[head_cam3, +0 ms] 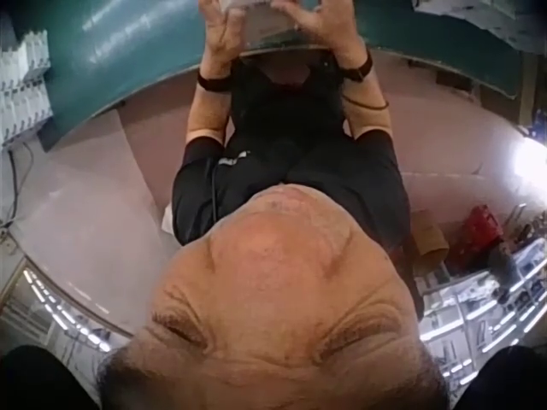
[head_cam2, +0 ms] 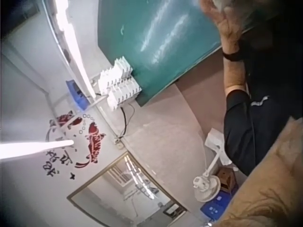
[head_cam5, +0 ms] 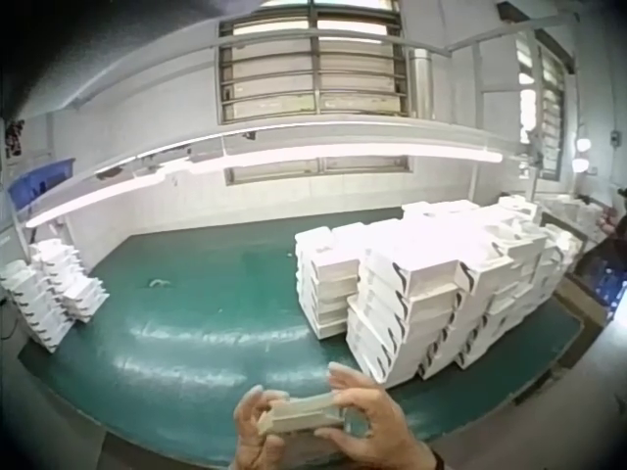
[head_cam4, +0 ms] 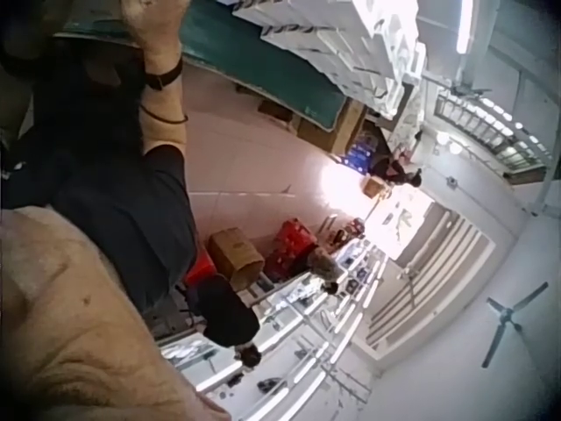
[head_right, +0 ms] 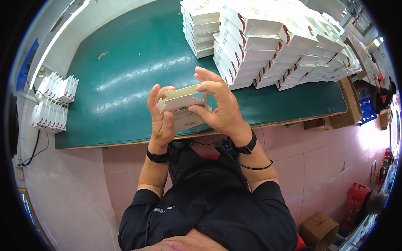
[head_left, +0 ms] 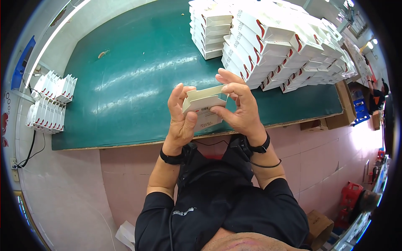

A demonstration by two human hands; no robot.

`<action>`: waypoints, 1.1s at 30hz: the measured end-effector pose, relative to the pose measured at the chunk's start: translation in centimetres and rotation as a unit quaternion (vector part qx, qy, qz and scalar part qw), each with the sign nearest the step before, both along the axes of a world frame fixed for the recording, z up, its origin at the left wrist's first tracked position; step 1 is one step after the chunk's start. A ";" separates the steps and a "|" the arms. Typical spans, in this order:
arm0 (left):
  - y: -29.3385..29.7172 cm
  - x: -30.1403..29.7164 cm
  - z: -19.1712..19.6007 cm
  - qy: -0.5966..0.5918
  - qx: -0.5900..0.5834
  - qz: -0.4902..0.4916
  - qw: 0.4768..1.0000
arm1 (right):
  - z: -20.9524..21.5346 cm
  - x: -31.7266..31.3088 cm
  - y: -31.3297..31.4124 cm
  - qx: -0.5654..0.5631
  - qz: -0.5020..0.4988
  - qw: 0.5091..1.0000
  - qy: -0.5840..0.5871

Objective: The person picks up a flat box, folds the sides and bottom flaps to shape it, and then tucks the top flap into the opening. They place the assembled box onto a stack and repeat the process with several more boxes.

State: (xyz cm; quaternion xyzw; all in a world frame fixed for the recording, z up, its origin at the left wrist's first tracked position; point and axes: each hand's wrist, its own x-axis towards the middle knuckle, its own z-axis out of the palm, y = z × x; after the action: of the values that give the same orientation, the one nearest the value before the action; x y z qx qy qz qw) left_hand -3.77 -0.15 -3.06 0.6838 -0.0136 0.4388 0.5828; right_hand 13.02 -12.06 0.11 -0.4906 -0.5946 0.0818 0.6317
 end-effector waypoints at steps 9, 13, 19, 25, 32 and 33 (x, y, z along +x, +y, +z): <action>0.9 0.3 1.0 -0.042 0.014 0.001 0.999 | -0.3 -0.1 -0.2 0.003 0.028 1.000 0.013; 1.1 0.7 0.9 -0.068 -0.017 0.015 0.997 | -0.7 -0.2 0.1 0.041 0.048 0.997 0.053; 1.0 1.0 0.8 -0.084 -0.037 0.030 0.995 | -0.1 -0.8 0.4 0.066 -0.076 0.995 0.019; 1.3 0.7 0.8 -0.072 -0.004 0.032 0.997 | 2.0 -0.7 -1.0 -0.017 -0.099 0.992 -0.075; 2.3 -0.8 2.2 -0.014 0.079 -0.013 0.997 | 2.9 0.0 -1.5 -0.035 -0.101 0.989 -0.099; 2.8 -1.5 2.7 0.008 0.097 -0.035 0.995 | 2.7 0.2 -1.6 -0.037 -0.094 0.991 -0.088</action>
State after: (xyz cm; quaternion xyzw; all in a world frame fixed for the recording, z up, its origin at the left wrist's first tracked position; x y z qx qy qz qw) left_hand -5.23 2.66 -0.36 0.7395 -0.0757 0.4095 0.5290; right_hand 13.17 -13.67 2.85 -0.5723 -0.5961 0.0006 0.5631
